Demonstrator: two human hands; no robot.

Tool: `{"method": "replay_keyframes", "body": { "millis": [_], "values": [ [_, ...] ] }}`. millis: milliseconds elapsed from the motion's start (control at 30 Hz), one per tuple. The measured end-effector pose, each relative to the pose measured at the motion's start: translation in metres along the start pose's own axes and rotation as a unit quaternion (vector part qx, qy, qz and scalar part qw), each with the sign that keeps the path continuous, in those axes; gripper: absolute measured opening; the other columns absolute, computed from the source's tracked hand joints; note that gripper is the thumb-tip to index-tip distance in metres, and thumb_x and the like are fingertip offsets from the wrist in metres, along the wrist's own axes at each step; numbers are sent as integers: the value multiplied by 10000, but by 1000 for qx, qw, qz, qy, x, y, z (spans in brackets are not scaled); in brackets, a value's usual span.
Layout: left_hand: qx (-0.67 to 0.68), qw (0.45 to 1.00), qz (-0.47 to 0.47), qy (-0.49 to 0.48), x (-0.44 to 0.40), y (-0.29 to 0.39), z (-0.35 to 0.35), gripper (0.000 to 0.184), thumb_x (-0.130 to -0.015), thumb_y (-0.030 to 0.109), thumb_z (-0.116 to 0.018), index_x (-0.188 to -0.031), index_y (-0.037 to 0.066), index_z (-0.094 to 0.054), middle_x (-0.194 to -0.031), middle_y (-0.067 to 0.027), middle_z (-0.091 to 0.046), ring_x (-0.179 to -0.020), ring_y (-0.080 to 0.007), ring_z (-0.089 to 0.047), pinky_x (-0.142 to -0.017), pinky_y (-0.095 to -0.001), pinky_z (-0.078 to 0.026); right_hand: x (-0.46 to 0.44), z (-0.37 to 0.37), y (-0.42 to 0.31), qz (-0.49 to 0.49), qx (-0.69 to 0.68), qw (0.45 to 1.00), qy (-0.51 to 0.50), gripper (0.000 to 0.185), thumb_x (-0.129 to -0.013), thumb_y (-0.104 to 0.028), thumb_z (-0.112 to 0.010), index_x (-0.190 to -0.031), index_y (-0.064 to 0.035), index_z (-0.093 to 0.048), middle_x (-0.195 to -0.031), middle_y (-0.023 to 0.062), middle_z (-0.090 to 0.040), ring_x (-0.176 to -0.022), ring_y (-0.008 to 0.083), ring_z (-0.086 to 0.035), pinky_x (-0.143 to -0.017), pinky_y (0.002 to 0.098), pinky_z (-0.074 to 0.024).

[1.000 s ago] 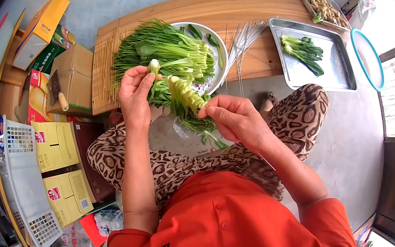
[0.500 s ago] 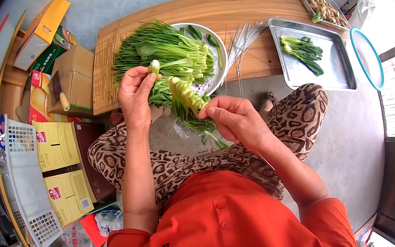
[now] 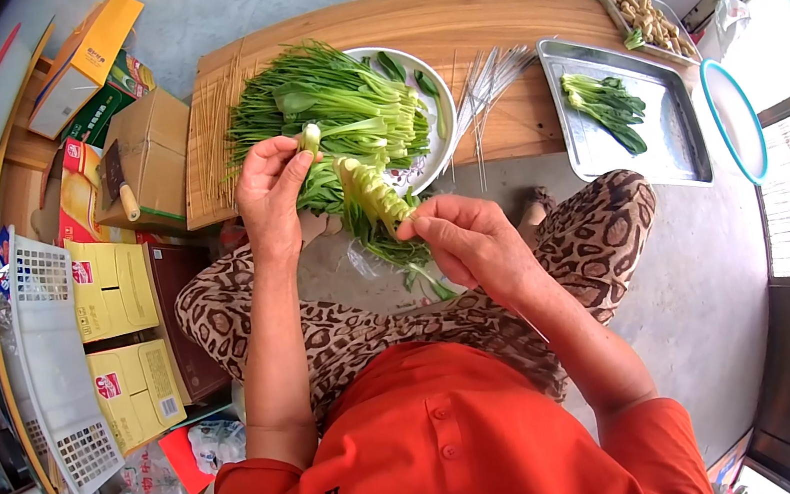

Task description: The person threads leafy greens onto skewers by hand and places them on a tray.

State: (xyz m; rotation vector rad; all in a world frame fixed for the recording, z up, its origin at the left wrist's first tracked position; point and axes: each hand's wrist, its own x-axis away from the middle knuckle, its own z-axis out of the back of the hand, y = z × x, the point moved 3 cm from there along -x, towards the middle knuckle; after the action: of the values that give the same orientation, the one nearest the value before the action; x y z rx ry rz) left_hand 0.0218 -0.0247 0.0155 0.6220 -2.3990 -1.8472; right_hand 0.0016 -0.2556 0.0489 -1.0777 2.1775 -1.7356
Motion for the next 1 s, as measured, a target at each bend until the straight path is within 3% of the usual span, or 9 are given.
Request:
{"method": "replay_keyframes", "body": {
  "millis": [133,233,333,833,1000],
  "values": [
    [-14,999,-29,-5,0,3,-1,169,-855,-13,-644,-1007,-14,-571,-946,-66,-656,-849,-86,-604,-762,-203,-478,0,0,0,-1,9,1000,5,225,-982,-173,-482,-988,1,-623,-497,-66,-379,-401,26,-276,-389,205,-176],
    [-31,998,-45,-10,1,1,3,179,-855,-24,-638,-1019,-13,-564,-996,-87,-652,-880,-122,-616,-818,-241,-494,2,-2,-1,-5,8,1000,6,227,-982,-173,-479,-988,2,-623,-496,-66,-381,-400,25,-276,-389,205,-178],
    [-14,998,-65,-4,1,5,1,163,-850,-28,-645,-999,-8,-582,-976,-58,-652,-862,-86,-600,-762,-206,-481,2,-3,-1,-2,2,1000,5,226,-981,-170,-478,-986,4,-623,-497,-67,-380,-403,23,-276,-389,205,-180],
    [21,997,-58,-38,13,10,-10,151,-834,-49,-653,-972,-17,-599,-960,-53,-657,-864,-81,-600,-766,-204,-487,-1,-14,-5,22,-23,999,-4,209,-978,-167,-481,-964,-8,-617,-475,-67,-357,-387,27,-270,-383,197,-200],
    [-32,995,-30,-90,4,19,-2,230,-843,62,-685,-1036,3,-574,-1044,-93,-644,-997,-140,-599,-883,-260,-475,0,-8,-11,8,-53,999,-3,219,-980,-179,-479,-948,-12,-616,-469,-60,-354,-386,37,-277,-387,206,-205]
  ]
}}
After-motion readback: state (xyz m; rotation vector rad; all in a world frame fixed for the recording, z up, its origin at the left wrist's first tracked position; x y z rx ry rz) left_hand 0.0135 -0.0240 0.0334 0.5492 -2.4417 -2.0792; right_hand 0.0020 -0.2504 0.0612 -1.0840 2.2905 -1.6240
